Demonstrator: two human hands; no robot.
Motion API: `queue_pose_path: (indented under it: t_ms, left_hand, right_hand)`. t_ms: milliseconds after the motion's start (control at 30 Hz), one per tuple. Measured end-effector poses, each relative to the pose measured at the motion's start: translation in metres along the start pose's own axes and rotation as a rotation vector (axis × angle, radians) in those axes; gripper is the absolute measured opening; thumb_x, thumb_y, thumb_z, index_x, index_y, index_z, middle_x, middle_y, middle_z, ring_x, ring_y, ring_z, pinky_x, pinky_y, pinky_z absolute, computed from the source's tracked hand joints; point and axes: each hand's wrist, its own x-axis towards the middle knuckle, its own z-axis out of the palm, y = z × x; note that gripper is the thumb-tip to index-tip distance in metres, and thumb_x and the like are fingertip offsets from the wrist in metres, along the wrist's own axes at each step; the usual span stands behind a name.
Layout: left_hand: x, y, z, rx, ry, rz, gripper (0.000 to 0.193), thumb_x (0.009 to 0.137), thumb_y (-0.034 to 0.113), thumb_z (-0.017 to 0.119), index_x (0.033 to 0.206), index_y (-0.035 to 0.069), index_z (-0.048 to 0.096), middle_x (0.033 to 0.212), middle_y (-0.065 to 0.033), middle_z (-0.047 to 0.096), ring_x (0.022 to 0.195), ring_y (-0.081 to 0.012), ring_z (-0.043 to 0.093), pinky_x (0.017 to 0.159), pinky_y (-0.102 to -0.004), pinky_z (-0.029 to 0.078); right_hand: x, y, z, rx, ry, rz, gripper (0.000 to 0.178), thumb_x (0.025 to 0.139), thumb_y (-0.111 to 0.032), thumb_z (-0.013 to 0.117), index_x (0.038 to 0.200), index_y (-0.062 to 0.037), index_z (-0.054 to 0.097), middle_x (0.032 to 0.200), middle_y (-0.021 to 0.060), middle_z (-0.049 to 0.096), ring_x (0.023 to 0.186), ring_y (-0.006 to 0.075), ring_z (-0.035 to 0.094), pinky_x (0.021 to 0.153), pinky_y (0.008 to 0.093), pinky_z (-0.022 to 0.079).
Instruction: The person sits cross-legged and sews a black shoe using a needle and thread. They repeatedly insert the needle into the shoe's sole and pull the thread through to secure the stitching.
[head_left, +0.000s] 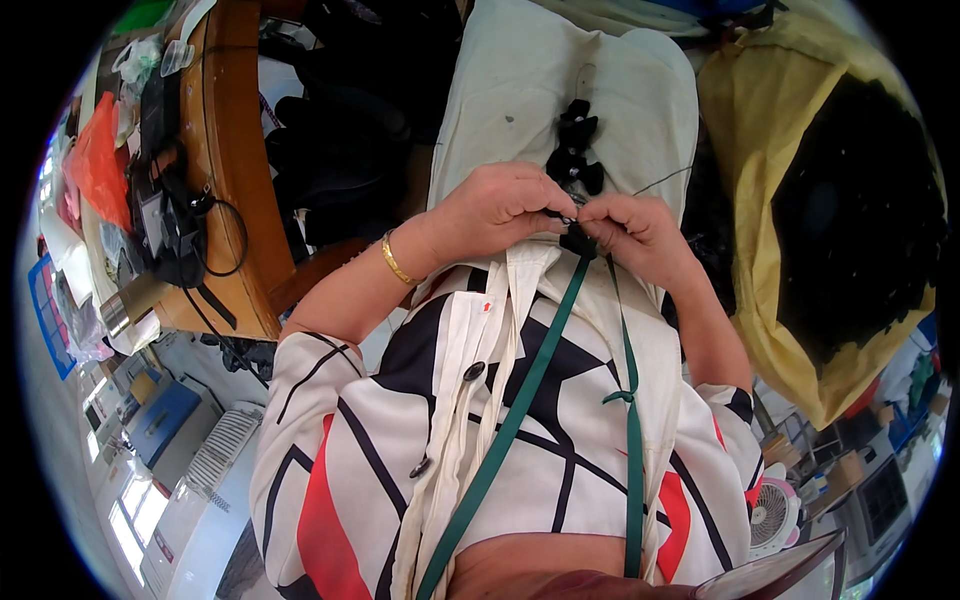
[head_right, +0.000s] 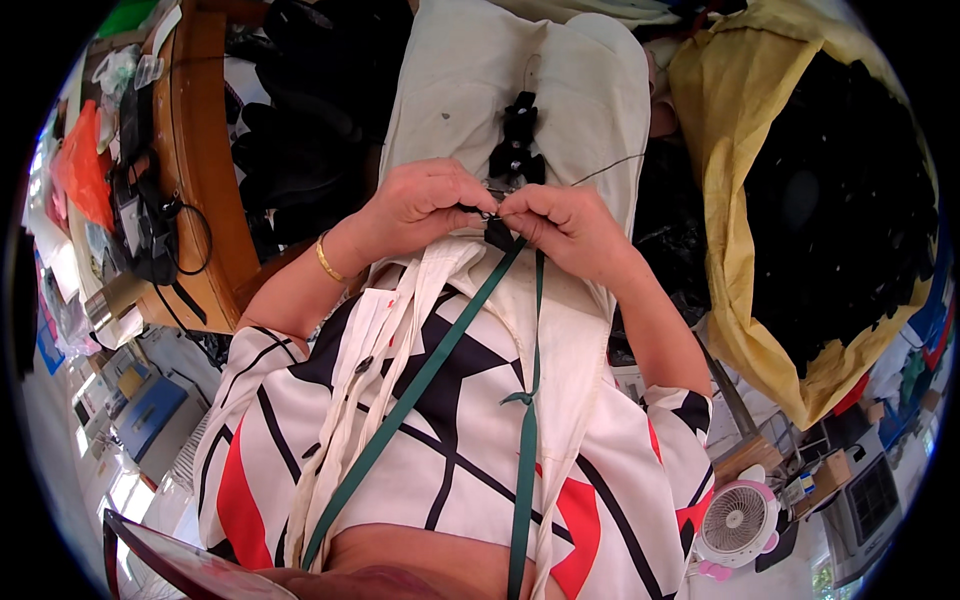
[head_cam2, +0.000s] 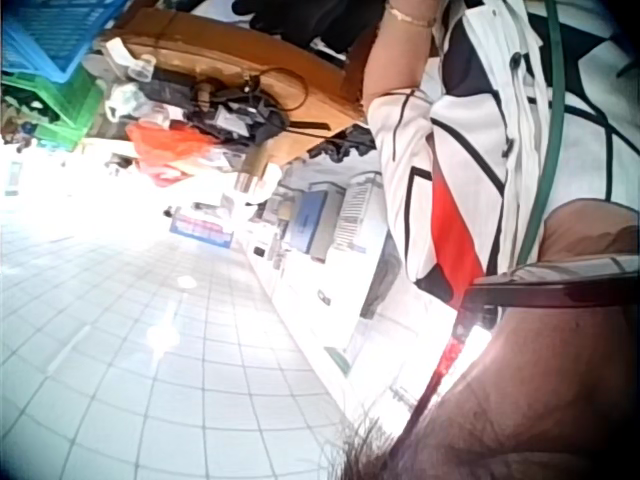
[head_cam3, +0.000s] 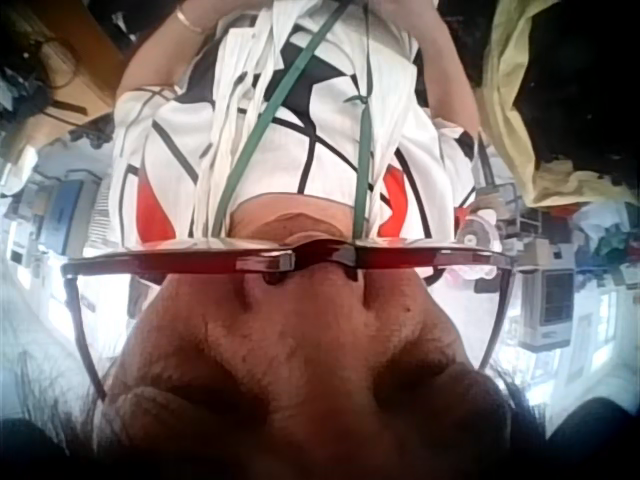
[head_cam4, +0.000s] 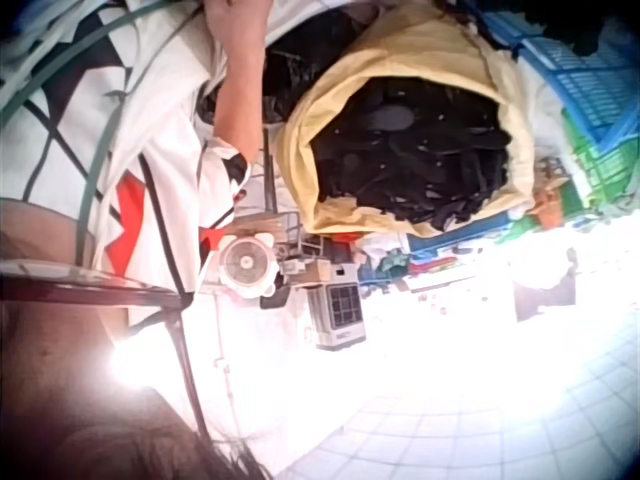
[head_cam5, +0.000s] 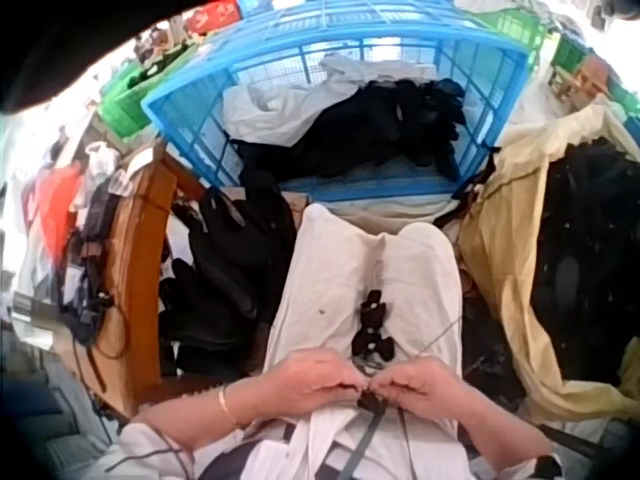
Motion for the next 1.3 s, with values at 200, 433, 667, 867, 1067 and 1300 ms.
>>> queue_pose_path:
  t_ms: [200,433,667,867,1067,1300]
  left_hand:
    - [-0.002,-0.003,0.004,-0.004,-0.021,-0.006,0.021,0.077,0.005,0.077,0.097,0.007,0.071,0.083,-0.0085,0.067,0.078,-0.0242,0.065,0.070,-0.0327,0.051]
    - [0.001,-0.011,0.014,0.014,0.010,-0.125,0.016,0.080,0.008,0.074,0.096,0.005,0.070,0.081,-0.0100,0.066,0.074,-0.0259,0.064,0.066,-0.0332,0.049]
    - [0.005,-0.012,0.011,0.054,0.040,-0.176,0.017,0.079,0.007,0.071,0.095,0.003,0.070,0.084,-0.0115,0.068,0.074,-0.0277,0.064,0.066,-0.0334,0.050]
    - [0.001,-0.019,0.024,0.085,0.132,-0.105,0.013,0.079,0.010,0.069,0.091,0.005,0.069,0.087,-0.0132,0.067,0.081,-0.0331,0.063,0.070,-0.0385,0.051]
    - [0.003,-0.021,0.015,0.194,0.192,-0.004,0.011,0.078,0.014,0.068,0.085,0.007,0.065,0.078,-0.0121,0.059,0.078,-0.0335,0.060,0.070,-0.0436,0.050]
    - [-0.010,-0.042,-0.001,0.382,0.009,-0.217,0.012,0.078,0.017,0.066,0.083,0.006,0.066,0.079,-0.0118,0.062,0.080,-0.0319,0.060,0.070,-0.0424,0.050]
  right_hand:
    - [0.002,-0.004,0.001,0.003,-0.015,0.037,0.032,0.096,-0.019,0.061,0.123,-0.0044,0.053,0.072,0.0042,0.061,0.067,0.0118,0.054,0.065,0.0259,0.045]
    - [0.009,0.004,0.002,-0.125,0.167,0.014,0.026,0.093,-0.020,0.064,0.115,-0.0070,0.060,0.076,0.0061,0.061,0.067,0.0169,0.057,0.064,0.0288,0.047]
    - [0.020,-0.008,0.006,-0.824,0.327,-0.579,0.019,0.072,-0.011,0.071,0.091,-0.0093,0.067,0.082,0.0043,0.062,0.074,0.0232,0.061,0.058,0.0334,0.050]
    - [0.015,-0.033,0.026,-0.590,0.261,-0.646,0.014,0.076,-0.004,0.067,0.090,-0.0080,0.064,0.077,0.0054,0.061,0.063,0.0242,0.059,0.055,0.0301,0.048]
    - [-0.003,-0.014,-0.032,0.738,0.461,-0.167,0.008,0.101,-0.010,0.050,0.103,-0.0032,0.052,0.065,0.0043,0.054,0.055,0.0153,0.055,0.054,0.0280,0.050]
    - [-0.074,-0.017,-0.183,0.489,1.528,-0.909,0.007,0.085,0.004,0.053,0.080,-0.0005,0.050,0.062,0.0025,0.036,0.058,0.0140,0.042,0.102,0.0501,0.050]
